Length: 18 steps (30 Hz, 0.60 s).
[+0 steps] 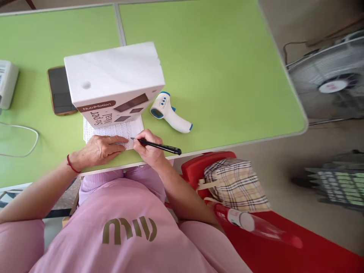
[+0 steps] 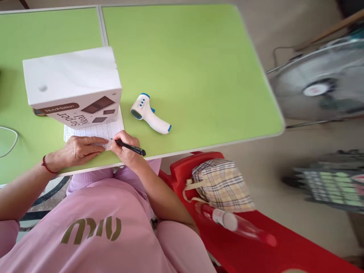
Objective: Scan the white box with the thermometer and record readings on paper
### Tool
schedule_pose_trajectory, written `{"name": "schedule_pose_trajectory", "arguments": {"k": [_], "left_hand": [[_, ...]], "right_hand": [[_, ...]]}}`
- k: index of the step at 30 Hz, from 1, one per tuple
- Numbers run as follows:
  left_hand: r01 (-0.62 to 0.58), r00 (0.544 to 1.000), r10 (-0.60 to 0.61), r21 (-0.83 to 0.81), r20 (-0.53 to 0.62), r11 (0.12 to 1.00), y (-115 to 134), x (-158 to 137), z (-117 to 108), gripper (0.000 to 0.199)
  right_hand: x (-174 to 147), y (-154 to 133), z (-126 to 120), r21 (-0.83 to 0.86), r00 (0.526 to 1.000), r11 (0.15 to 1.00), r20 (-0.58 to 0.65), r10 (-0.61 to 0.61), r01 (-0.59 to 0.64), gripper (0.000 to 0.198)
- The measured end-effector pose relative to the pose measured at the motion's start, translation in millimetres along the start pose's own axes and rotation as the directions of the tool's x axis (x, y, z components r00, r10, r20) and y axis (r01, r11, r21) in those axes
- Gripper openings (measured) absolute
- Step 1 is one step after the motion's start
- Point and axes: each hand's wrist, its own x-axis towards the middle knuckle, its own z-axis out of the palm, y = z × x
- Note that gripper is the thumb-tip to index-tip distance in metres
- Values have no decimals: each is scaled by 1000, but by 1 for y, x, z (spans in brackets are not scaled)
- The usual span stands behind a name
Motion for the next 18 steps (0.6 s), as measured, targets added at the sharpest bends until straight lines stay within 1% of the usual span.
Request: {"name": "schedule_pose_trajectory", "arguments": {"k": [2,5,9,12,16,18], "left_hand": [[9,1000,-10,60,10,998,4,0,0,29],[20,999,-26,192,27,981,12,0,1,24],[53,998,-59,303,9,952,26,0,6,19],[104,995,-97,312,-37,944,36,-2,11,20],[181,982,-159,264,-105,947,43,-6,18,22],[202,977,-177,245,-121,948,45,-7,20,23]], "right_hand": [[0,0,1,-7,1000,1000,-15,-5,5,13],[-1,-1,1,-3,1000,1000,-24,-20,20,13],[0,-1,0,-5,1000,1000,6,-15,15,13],[0,0,-2,20,1000,1000,6,9,-9,13],[0,2,-1,54,996,997,-71,56,-53,13],[0,3,-1,54,994,997,-85,62,-57,14]]}}
